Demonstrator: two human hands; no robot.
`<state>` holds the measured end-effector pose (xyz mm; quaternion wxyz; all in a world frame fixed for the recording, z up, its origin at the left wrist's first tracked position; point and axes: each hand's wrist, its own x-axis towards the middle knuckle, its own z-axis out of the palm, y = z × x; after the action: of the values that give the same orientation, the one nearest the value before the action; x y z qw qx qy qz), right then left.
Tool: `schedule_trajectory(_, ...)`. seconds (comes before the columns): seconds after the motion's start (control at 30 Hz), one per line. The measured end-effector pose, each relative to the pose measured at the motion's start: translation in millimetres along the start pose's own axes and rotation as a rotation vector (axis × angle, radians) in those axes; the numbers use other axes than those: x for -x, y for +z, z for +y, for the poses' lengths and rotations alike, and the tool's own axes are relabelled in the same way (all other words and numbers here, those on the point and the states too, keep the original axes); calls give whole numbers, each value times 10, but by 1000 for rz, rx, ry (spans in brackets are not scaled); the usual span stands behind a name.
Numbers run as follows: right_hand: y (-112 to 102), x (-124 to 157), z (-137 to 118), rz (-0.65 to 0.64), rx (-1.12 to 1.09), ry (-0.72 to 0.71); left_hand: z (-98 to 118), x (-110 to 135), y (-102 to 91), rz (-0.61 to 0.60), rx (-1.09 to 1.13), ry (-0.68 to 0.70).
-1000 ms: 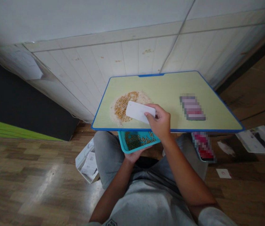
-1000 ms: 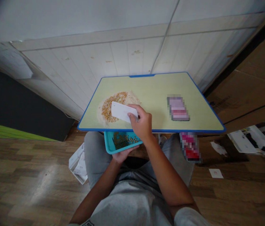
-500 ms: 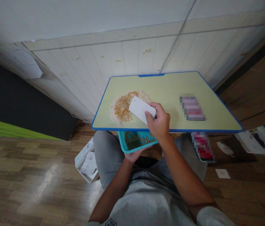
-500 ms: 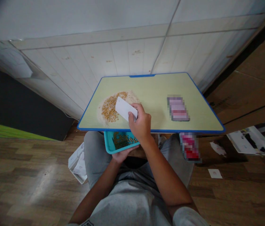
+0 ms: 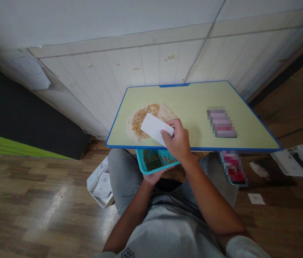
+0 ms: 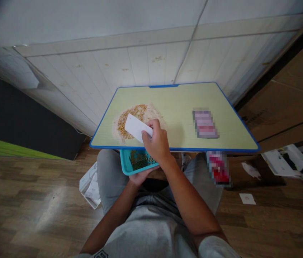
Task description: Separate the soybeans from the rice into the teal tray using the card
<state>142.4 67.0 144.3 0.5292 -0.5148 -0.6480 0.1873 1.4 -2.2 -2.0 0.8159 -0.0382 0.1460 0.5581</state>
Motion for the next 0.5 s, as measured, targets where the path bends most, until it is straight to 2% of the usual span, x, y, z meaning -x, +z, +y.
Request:
schedule_trajectory(0.23,-102,-13,73,112,35,12,5,-41,-93,-127,-17,-94)
schedule_trajectory(0.5,-106,13,6,-103,-25,-124,9,-29,-66,-53,-11,-61)
